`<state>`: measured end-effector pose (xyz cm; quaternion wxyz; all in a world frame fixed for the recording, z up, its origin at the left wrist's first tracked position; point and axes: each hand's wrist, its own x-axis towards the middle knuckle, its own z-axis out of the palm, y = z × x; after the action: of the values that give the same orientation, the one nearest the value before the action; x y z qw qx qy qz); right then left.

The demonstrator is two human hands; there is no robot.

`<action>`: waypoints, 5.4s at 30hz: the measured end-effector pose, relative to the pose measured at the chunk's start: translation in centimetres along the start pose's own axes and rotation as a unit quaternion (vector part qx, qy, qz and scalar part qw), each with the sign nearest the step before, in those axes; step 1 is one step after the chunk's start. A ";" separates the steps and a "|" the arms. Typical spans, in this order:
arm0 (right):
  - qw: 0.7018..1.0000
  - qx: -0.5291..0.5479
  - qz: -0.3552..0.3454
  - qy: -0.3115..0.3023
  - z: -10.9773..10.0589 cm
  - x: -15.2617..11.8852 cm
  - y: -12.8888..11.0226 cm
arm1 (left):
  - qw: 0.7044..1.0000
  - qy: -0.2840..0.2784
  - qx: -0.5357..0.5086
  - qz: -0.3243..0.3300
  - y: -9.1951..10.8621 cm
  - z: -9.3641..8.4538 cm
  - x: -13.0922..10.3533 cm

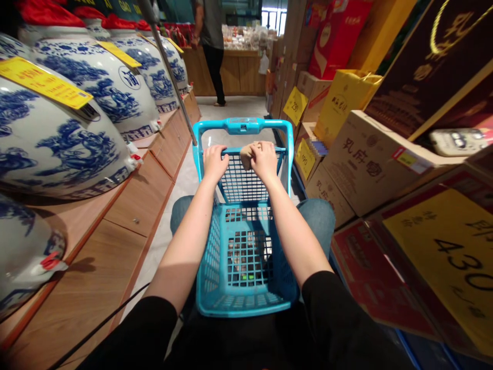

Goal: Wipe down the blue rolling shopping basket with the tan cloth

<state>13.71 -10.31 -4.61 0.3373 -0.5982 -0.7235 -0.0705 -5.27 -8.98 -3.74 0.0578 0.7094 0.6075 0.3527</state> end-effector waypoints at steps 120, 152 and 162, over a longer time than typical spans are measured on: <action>0.985 -0.045 0.155 -0.068 -3.2 1.5 -0.2 | 0.997 -0.051 0.022 -0.060 1.2 0.3 1.4; 0.994 -0.022 0.039 -0.101 -2.7 0.6 -2.3 | 0.998 -0.033 0.000 -0.062 2.3 -0.4 0.7; 0.990 -0.025 0.126 -0.055 -2.8 0.8 -0.8 | 0.997 -0.040 -0.018 -0.069 2.3 -0.3 0.6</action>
<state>14.05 -11.28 -1.77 0.2880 -0.6956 -0.6581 -0.0125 -3.54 -9.08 -2.07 0.1191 0.6780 0.6461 0.3296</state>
